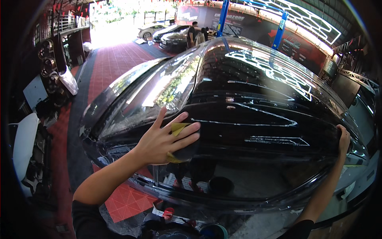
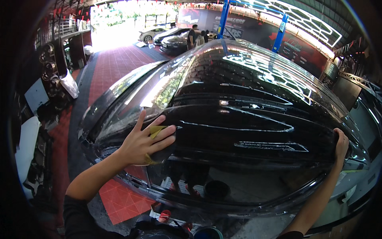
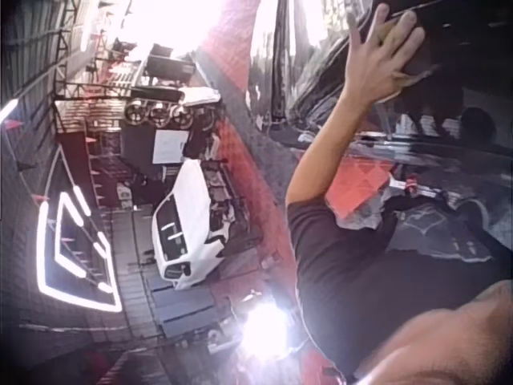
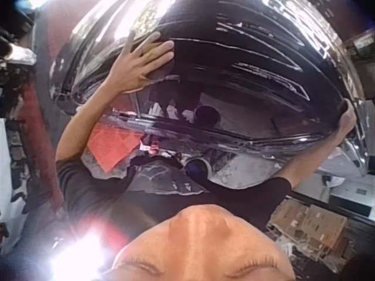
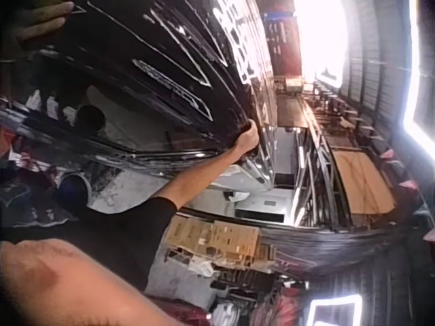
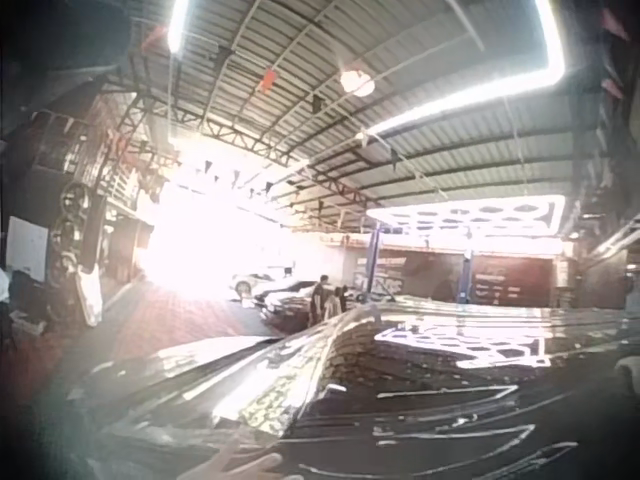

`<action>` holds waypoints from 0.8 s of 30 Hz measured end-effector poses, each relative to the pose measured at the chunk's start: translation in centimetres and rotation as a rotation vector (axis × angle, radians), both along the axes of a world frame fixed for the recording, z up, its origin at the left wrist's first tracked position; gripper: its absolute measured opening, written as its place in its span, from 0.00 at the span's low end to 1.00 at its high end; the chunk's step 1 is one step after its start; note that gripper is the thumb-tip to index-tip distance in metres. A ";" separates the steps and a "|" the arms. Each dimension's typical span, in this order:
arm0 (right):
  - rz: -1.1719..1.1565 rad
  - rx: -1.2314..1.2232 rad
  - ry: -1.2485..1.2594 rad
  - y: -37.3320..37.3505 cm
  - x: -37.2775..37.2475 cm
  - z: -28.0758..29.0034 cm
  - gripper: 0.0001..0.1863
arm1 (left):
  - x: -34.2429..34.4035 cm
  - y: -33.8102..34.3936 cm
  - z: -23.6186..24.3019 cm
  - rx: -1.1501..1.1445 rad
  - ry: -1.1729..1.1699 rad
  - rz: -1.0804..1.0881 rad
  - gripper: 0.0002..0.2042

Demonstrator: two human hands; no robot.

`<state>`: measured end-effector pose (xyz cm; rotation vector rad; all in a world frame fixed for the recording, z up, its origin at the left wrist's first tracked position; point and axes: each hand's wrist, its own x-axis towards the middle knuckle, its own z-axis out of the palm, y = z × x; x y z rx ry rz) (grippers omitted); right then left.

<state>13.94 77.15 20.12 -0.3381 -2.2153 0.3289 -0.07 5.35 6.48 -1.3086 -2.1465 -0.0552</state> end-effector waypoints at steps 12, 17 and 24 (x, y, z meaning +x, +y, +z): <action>-0.080 0.041 0.009 0.3 1.6 -0.7 0.24 | -0.6 2.8 1.9 0.052 -0.040 -0.160 0.39; -0.173 0.007 -0.012 -2.2 1.4 0.1 0.24 | -0.9 3.8 2.5 0.055 -0.001 -0.195 0.39; -0.092 -0.045 0.046 -3.1 0.4 -0.4 0.25 | 0.9 19.9 9.5 -0.014 0.207 -0.419 0.35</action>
